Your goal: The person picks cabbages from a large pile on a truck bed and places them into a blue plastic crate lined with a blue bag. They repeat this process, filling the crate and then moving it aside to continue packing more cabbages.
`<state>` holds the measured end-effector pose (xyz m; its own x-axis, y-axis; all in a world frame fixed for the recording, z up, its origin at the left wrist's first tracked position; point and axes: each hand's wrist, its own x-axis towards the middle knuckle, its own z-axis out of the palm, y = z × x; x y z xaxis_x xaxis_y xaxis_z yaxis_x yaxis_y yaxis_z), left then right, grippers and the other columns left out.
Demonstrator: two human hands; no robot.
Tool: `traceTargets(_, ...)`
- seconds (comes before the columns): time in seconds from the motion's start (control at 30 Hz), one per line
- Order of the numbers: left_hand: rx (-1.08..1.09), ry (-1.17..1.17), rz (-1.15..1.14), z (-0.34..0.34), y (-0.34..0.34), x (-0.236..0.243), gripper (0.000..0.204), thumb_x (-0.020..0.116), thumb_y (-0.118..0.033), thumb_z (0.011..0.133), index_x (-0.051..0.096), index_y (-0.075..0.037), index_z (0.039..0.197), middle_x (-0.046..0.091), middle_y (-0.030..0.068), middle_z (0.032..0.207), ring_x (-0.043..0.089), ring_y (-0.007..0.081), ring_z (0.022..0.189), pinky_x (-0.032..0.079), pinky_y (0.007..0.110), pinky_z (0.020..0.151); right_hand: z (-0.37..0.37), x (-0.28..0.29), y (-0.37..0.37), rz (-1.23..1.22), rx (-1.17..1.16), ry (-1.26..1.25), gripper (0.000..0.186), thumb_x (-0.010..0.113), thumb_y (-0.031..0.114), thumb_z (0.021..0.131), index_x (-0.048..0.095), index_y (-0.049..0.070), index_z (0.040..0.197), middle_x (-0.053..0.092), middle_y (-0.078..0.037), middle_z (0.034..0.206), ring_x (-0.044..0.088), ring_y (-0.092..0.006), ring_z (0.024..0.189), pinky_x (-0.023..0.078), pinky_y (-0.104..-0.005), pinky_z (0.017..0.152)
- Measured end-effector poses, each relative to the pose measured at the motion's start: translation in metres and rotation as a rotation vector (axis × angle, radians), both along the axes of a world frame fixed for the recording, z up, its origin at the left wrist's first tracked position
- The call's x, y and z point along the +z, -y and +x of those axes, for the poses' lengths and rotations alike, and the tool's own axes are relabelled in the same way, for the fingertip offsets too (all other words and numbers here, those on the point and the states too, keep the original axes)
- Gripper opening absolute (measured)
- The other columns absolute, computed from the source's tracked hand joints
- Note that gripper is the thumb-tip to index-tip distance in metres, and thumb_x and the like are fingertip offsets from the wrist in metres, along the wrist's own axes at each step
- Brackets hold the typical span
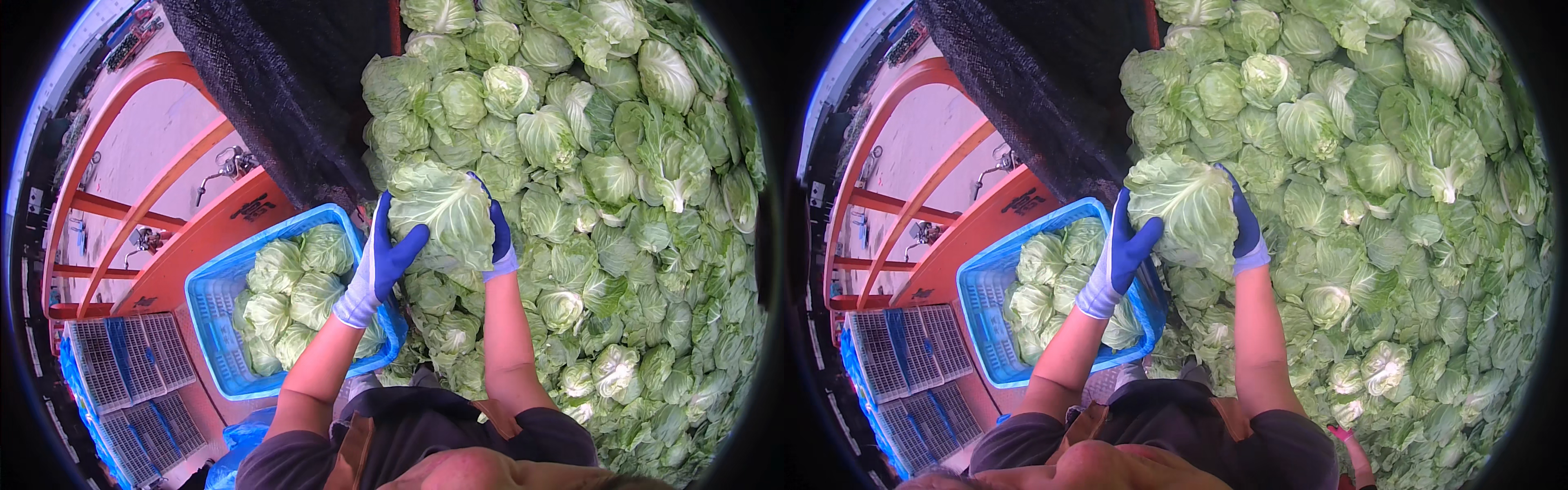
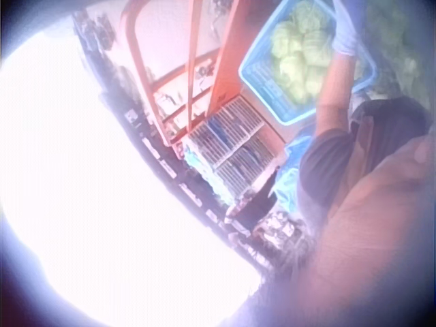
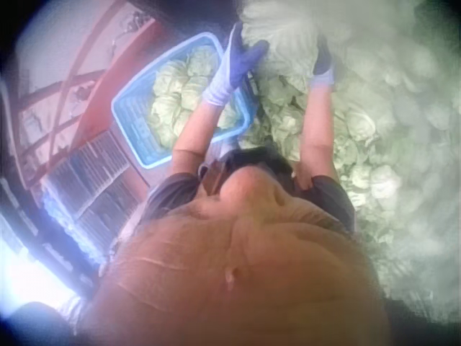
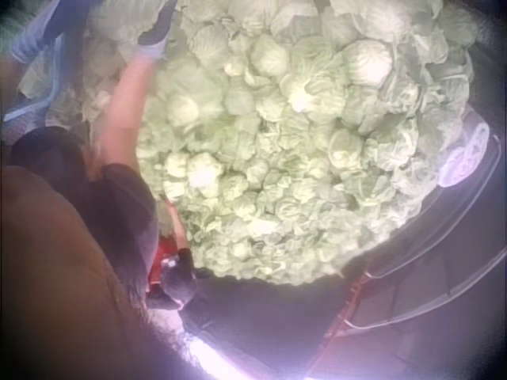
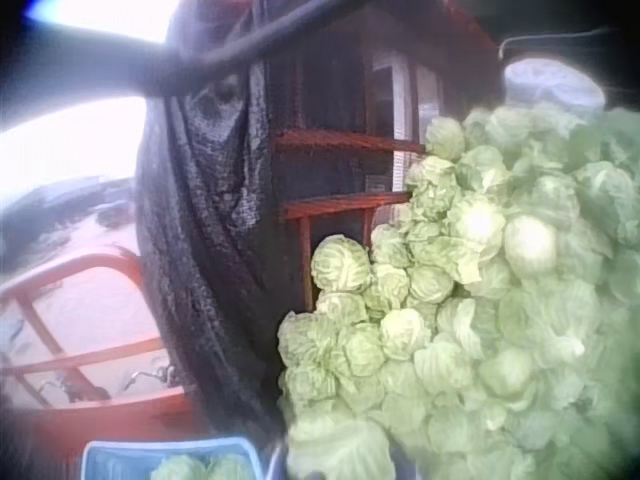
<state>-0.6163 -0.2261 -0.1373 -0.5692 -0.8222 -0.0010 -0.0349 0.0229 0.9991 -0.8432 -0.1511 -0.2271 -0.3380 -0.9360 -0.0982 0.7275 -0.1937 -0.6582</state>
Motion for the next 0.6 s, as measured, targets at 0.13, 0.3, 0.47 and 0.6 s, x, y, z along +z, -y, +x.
traceTargets(0.13,0.12,0.137,0.185,0.056,-0.004,0.014,0.052,0.075,-0.026,0.095,0.059,0.005,0.134,0.073,0.0093,0.112,0.069,0.0171,0.1,0.056,0.032,0.091,0.026,0.033,-0.026,0.088,0.057,-0.415,0.07,0.062,0.029,0.099,0.034,0.002,0.158,0.047,-0.013,0.154,0.047,-0.0236,0.14,0.035,-0.0377,0.119)
traceTargets(0.3,-0.218,-0.479,1.042,0.074,-0.018,0.007,0.033,0.063,-0.019,0.102,0.062,-0.004,0.131,0.072,0.0095,0.119,0.071,0.0241,0.109,0.056,0.042,0.099,0.031,0.025,-0.068,0.211,0.343,-0.105,0.063,0.064,0.031,0.1,0.044,0.002,0.152,0.057,-0.01,0.144,0.057,-0.0212,0.131,0.042,-0.0368,0.114)
traceTargets(0.47,-0.225,-0.545,1.046,0.008,0.011,-0.085,0.023,0.059,-0.021,0.104,0.067,-0.008,0.122,0.073,0.008,0.113,0.07,0.0226,0.106,0.06,0.044,0.09,0.064,0.0,-0.114,0.254,0.647,-0.025,0.047,0.055,0.018,0.106,0.047,0.002,0.149,0.06,-0.008,0.141,0.062,-0.0166,0.121,0.051,-0.0328,0.105)
traceTargets(0.6,-0.256,0.014,1.068,-0.009,-0.007,-0.112,0.057,0.07,-0.045,0.096,0.057,-0.009,0.138,0.064,0.0112,0.129,0.068,0.0313,0.108,0.059,0.046,0.088,0.115,-0.008,-0.181,0.311,0.368,0.141,0.045,0.048,0.018,0.108,0.046,0.002,0.149,0.056,-0.01,0.147,0.056,-0.0187,0.131,0.044,-0.035,0.114)
